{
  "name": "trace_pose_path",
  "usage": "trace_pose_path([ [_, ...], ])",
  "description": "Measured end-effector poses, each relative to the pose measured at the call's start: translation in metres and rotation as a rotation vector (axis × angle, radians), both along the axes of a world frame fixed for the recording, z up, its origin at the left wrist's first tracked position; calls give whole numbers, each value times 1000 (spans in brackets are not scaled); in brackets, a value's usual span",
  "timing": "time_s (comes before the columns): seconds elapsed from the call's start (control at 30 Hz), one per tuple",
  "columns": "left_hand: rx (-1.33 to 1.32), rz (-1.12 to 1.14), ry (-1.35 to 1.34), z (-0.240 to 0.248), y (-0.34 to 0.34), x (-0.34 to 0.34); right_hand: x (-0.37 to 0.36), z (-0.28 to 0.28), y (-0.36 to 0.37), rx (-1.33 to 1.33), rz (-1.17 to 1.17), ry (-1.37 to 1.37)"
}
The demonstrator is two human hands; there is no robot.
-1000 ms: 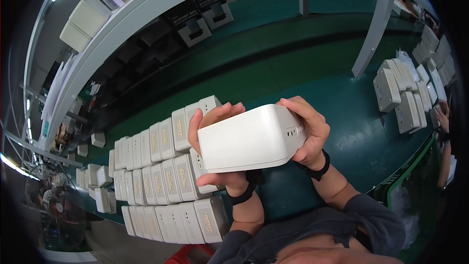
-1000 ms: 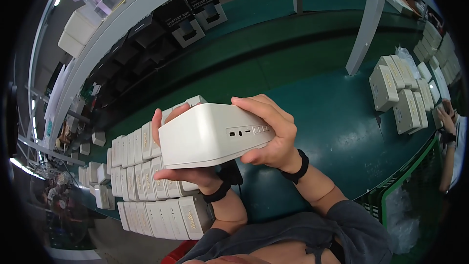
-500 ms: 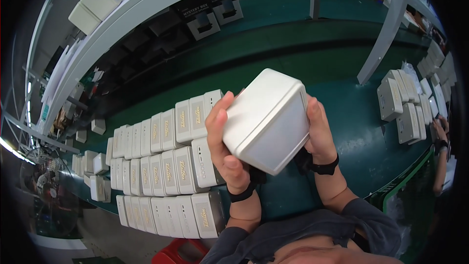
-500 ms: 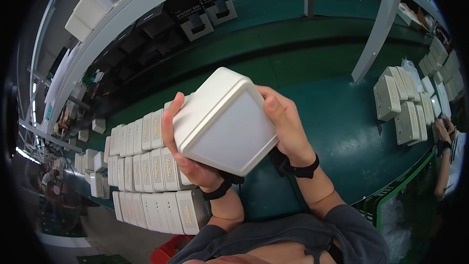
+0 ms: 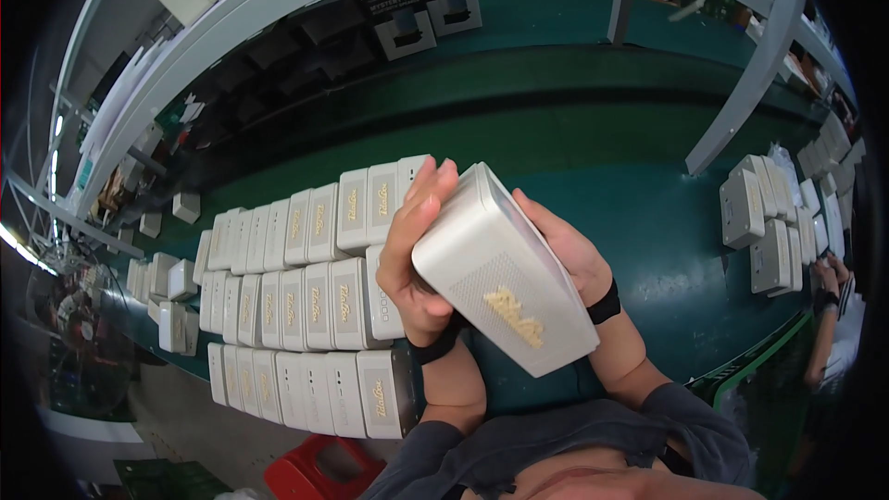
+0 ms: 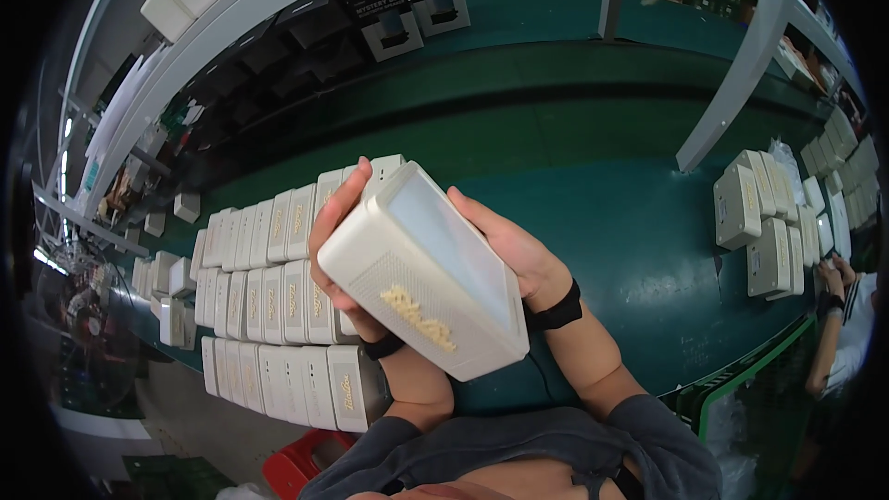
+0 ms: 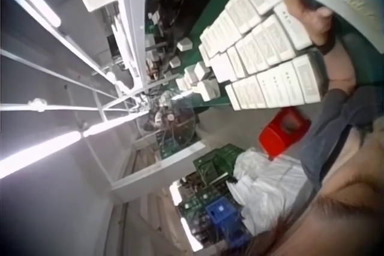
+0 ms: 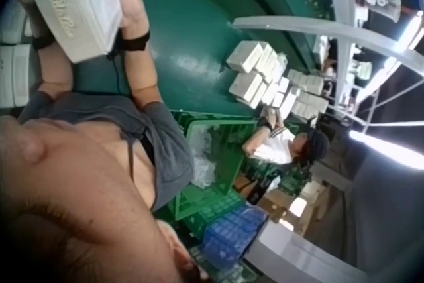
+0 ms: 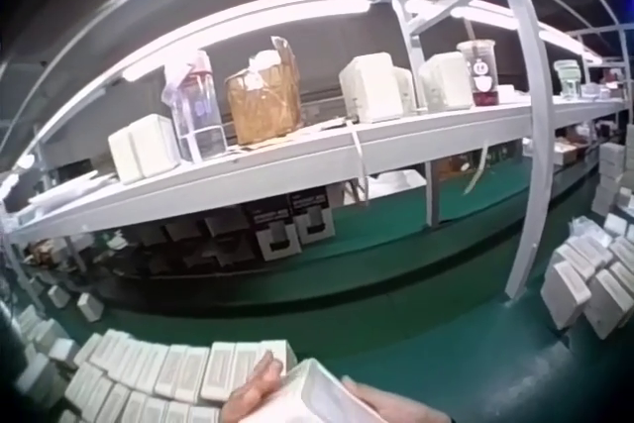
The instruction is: The person picks up a speaker, turns it over to view all sides, and presses the buttons before setting it down. They then rearrange other speakers on the table and repeat the process with another speaker.
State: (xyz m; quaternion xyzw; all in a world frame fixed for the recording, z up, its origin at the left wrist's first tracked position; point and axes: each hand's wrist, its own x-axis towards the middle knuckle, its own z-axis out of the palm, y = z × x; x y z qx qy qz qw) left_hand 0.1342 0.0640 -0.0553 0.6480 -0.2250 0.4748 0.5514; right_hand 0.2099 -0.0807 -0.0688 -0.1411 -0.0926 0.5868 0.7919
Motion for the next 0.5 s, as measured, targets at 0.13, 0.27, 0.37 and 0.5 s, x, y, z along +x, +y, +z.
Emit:
trace_pose_path([
  [0.13, -133, 40, 62, -5, 13, 0, -1, 0, 6, -2, 54, 39],
  [0.27, -289, -205, -85, -6, 5, 4, -4, 0, 7, -82, 16, 39],
  [0.37, -311, -178, 144, -3, 4, -3, -1, 3, 2, -121, 31, 104],
  [0.5, -127, -159, 6, -6, 18, 6, -1, 1, 1, -94, 113, 196],
])
